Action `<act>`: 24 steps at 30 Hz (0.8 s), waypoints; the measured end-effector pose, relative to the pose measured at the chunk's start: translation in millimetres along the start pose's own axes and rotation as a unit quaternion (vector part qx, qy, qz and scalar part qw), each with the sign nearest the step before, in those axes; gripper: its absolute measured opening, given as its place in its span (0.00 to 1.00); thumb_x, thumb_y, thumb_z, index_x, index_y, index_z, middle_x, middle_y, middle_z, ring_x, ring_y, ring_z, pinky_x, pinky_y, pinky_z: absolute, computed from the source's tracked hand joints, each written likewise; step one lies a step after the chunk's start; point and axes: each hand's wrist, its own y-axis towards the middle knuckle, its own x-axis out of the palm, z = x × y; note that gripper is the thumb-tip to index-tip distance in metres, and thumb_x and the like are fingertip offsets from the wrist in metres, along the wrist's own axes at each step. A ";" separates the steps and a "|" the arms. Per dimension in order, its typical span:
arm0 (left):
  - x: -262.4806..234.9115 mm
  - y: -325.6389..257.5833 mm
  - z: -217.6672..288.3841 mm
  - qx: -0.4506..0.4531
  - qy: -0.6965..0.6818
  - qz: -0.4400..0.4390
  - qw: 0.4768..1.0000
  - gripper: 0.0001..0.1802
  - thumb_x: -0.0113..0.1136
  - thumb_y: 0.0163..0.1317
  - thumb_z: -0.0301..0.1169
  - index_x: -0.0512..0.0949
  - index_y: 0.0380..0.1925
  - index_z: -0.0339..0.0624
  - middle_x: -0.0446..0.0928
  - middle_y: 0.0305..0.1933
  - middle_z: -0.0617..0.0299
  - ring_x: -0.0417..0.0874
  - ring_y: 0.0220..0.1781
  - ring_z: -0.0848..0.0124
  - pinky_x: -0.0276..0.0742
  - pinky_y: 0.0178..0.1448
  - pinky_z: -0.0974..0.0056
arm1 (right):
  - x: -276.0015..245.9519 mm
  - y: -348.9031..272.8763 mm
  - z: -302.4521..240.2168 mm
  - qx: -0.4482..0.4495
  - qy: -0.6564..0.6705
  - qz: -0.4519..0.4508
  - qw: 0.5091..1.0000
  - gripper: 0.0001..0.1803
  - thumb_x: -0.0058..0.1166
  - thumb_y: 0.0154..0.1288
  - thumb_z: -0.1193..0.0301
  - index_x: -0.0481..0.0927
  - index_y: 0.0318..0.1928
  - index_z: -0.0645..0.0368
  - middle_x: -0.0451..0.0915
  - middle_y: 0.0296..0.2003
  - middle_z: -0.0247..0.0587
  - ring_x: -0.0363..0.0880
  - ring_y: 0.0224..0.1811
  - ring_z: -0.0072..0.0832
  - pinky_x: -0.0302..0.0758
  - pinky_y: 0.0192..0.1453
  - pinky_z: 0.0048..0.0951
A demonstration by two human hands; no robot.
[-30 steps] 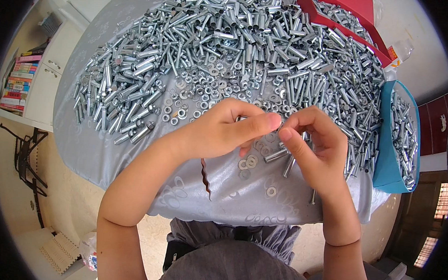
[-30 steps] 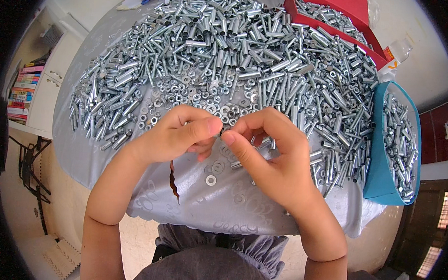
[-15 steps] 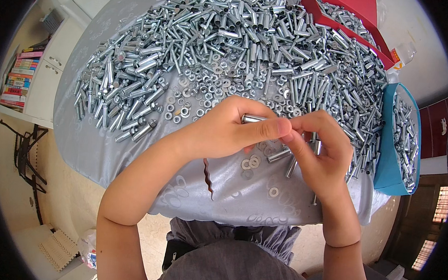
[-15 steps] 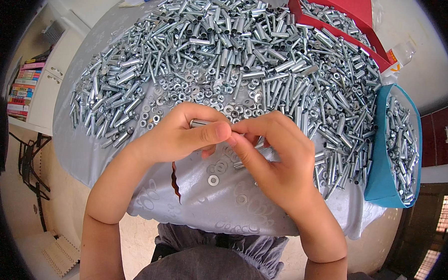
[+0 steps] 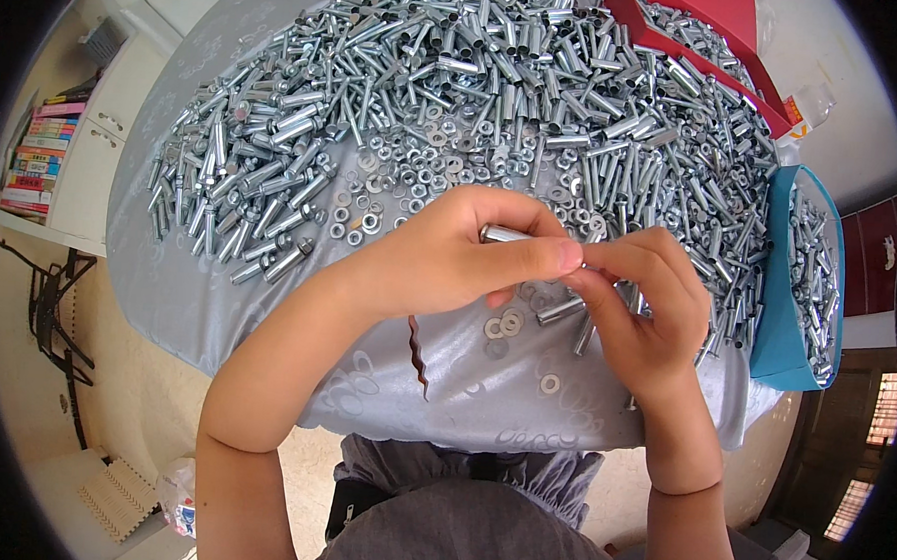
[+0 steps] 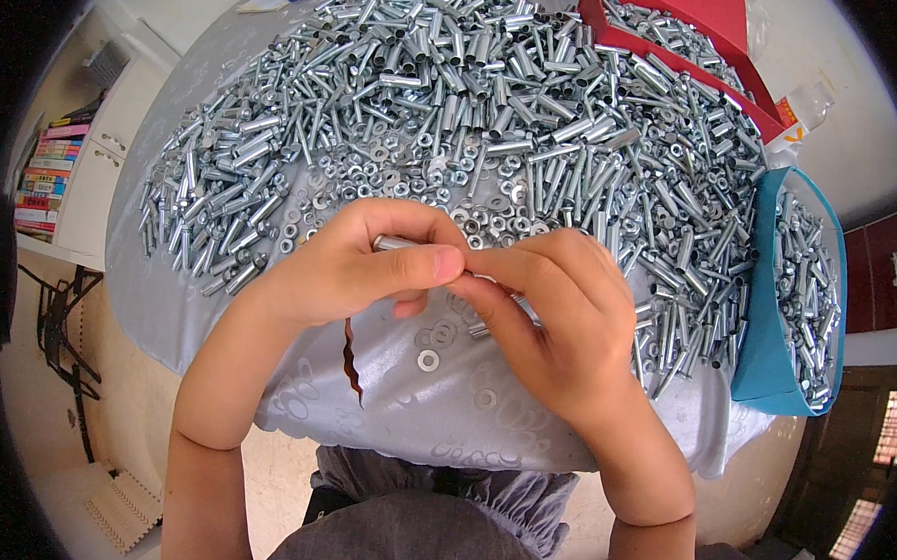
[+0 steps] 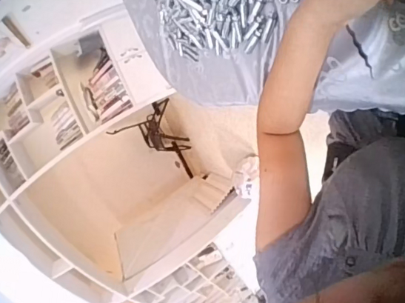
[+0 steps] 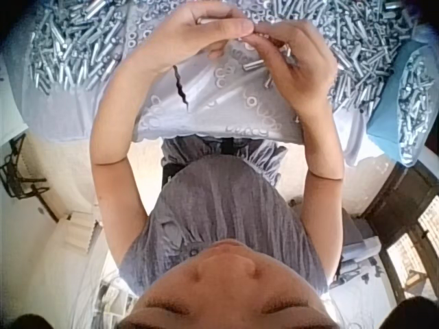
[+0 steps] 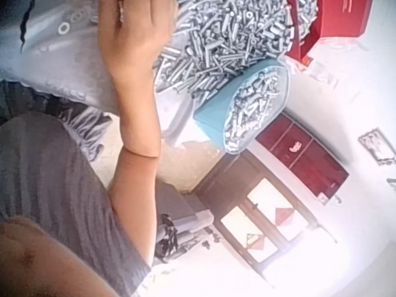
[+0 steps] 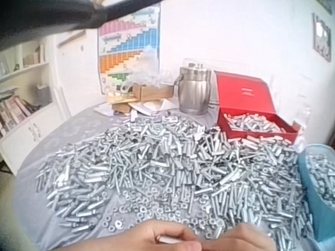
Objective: The person repeatedly picks a bolt and a washer from a large pile on a table, threads the washer onto the bolt, and places the assembled unit back on the table. The process is continuous and repetitive, with no tools used.
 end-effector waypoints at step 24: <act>-8.0 4.5 -2.2 0.002 -0.089 0.174 0.981 0.09 0.51 0.56 0.30 0.70 0.20 0.40 0.53 0.12 0.75 0.52 0.13 0.83 0.54 0.20 0.73 | 5.2 -3.5 24.4 0.127 -0.168 -0.119 0.970 0.06 0.58 0.48 0.73 0.81 0.30 0.59 0.73 0.28 0.39 0.72 0.33 0.36 0.69 0.38 0.33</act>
